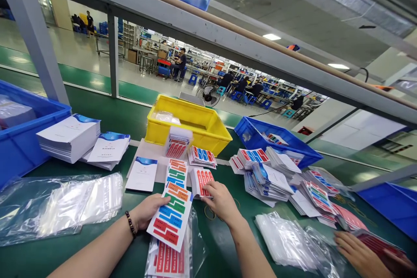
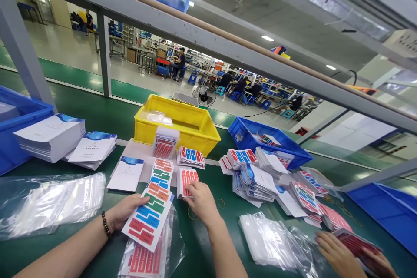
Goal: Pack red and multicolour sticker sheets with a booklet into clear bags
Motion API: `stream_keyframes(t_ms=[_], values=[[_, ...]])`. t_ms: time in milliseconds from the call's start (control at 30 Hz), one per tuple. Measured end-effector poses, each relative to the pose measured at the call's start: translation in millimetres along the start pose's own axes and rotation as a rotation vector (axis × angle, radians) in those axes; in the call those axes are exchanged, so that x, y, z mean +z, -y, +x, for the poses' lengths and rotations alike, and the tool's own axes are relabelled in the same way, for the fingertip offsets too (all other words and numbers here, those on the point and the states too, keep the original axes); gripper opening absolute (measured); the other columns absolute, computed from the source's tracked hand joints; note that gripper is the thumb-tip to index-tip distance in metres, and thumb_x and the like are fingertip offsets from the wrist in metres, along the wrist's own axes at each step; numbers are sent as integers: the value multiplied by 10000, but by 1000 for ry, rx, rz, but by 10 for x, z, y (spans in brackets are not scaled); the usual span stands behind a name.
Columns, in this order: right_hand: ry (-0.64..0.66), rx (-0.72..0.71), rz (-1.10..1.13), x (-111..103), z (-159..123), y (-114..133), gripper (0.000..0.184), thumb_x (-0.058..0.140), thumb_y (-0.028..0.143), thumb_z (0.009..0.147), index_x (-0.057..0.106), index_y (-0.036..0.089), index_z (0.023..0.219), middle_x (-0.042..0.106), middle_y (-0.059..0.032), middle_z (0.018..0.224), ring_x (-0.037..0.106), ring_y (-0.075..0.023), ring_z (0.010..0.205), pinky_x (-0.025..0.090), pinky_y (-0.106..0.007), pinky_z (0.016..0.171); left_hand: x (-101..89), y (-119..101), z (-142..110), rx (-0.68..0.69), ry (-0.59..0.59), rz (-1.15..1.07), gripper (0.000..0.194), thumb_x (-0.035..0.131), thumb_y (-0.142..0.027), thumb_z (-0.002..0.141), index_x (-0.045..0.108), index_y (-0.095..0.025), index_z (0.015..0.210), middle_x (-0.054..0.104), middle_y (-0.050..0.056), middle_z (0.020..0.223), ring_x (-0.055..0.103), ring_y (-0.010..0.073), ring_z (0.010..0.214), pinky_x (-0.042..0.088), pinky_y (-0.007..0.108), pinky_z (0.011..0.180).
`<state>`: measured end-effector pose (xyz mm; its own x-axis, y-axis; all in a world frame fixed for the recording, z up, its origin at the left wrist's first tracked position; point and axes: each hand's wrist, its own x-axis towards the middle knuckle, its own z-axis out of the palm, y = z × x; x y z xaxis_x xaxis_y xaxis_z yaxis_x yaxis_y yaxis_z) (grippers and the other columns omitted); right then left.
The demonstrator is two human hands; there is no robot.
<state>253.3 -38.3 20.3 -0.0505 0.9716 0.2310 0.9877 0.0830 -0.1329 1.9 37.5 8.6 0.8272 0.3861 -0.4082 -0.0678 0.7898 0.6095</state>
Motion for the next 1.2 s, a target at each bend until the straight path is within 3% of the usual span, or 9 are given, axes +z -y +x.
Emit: stream_keyframes(t_ms=[133,267,367,500,567,733,967,1100,1200], values=[[-15,-43,29,-2,-1,-35,144,567,165,748,654,198,857,634,-69,928,576,-205,832,437,-327,741,3,-7,3,-6,-14,-10,319,725,-288,670,647,-38,853,714,127,779,681,216,706,510,328,754],[-78,-67,77,12,-21,-98,316,450,53,717,665,202,895,640,-58,935,594,-176,856,483,-290,771,-4,2,19,10,-58,-22,301,721,-284,673,642,-36,823,713,133,754,685,228,688,515,337,745],[-171,-31,101,-7,-32,-89,329,382,70,784,665,186,906,642,-72,944,615,-167,847,516,-281,749,-5,9,26,-12,-76,-28,285,693,-286,704,637,-35,826,714,143,770,686,234,717,514,339,755],[-547,1,123,-62,-42,281,313,382,124,860,601,174,1079,612,-116,1014,594,-213,934,497,-376,827,-6,55,64,-8,-68,-113,295,656,-303,737,633,-31,851,713,145,778,684,235,722,505,348,775],[-663,-184,146,-55,-58,591,349,460,96,830,559,214,1143,622,-101,981,585,-224,941,498,-386,805,-6,81,94,37,-67,-170,314,622,-331,764,633,-32,857,712,145,768,682,241,730,496,359,789],[-498,-488,136,138,-100,1095,299,448,75,826,562,165,1087,653,-93,854,584,-214,801,483,-383,676,-4,86,127,151,-102,-243,343,533,-363,819,639,-38,850,707,165,809,668,258,801,475,367,816],[-400,-573,204,261,-70,1096,243,392,69,844,595,114,970,629,-95,778,543,-197,726,431,-338,609,-19,105,115,196,-110,-150,332,654,-364,721,652,-41,798,703,154,779,663,236,727,483,325,736],[-326,-469,413,257,-69,986,189,467,182,853,613,176,974,618,-73,779,537,-198,734,442,-346,640,-23,128,109,238,-100,-87,338,725,-313,651,650,-66,869,702,129,803,654,225,756,479,330,750],[-370,-94,700,240,-11,781,269,517,263,844,568,199,1100,608,-100,941,565,-210,805,467,-364,702,-16,125,92,246,-61,-30,393,716,-372,659,647,-76,909,696,126,820,649,218,761,476,343,762]])
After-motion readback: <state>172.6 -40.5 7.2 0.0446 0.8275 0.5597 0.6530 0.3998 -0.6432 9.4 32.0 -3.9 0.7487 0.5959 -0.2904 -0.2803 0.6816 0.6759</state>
